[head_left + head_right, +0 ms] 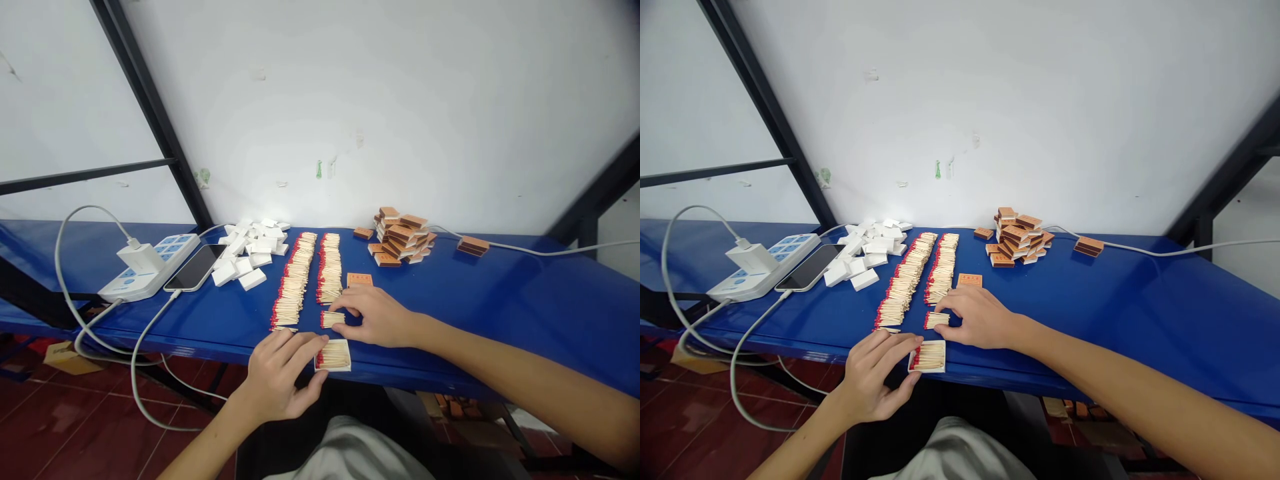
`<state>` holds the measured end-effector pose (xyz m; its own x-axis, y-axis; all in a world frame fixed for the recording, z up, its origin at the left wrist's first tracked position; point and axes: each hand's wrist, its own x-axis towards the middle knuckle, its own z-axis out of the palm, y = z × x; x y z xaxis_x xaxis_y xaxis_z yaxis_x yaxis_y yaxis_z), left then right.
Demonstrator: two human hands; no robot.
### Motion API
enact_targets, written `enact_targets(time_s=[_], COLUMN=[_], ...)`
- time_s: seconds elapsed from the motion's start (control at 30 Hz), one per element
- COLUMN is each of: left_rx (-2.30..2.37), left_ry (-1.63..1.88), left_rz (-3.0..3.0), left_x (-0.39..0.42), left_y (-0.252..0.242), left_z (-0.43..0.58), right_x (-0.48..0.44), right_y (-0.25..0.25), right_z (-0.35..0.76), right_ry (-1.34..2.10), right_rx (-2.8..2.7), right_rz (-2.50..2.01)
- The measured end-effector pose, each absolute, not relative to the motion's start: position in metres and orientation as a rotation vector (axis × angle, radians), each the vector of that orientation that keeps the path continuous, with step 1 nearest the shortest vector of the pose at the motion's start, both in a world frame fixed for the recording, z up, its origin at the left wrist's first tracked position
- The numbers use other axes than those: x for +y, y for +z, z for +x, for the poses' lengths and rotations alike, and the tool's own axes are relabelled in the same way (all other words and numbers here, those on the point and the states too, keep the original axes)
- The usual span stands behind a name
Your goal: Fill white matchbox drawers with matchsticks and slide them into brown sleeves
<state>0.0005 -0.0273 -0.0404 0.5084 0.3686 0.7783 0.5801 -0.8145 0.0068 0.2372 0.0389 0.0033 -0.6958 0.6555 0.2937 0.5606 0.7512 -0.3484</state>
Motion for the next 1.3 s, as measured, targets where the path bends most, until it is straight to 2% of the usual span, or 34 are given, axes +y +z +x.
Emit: enact_targets(time_s=[0.53, 1.03, 1.3], left_rx=[-0.809, -0.810, -0.806], left_ry=[-1.192, -1.190, -1.190], left_rz=[-2.512, -2.497, -2.514], left_x=[-0.0268, -0.0274, -0.0269], left_y=[-0.0416, -0.0388, -0.0394], left_z=[0.0000, 0.0008, 0.0004], right_x=[0.0379, 0.0407, 0.0382], right_y=[0.0057, 0.0003, 0.0058], right_z=[0.2370, 0.2372, 0.2355], right_ry=[0.360, 0.328, 0.246], right_rx=[-2.535, -2.514, -2.541], right_rz=[-0.981, -0.750, -0.943])
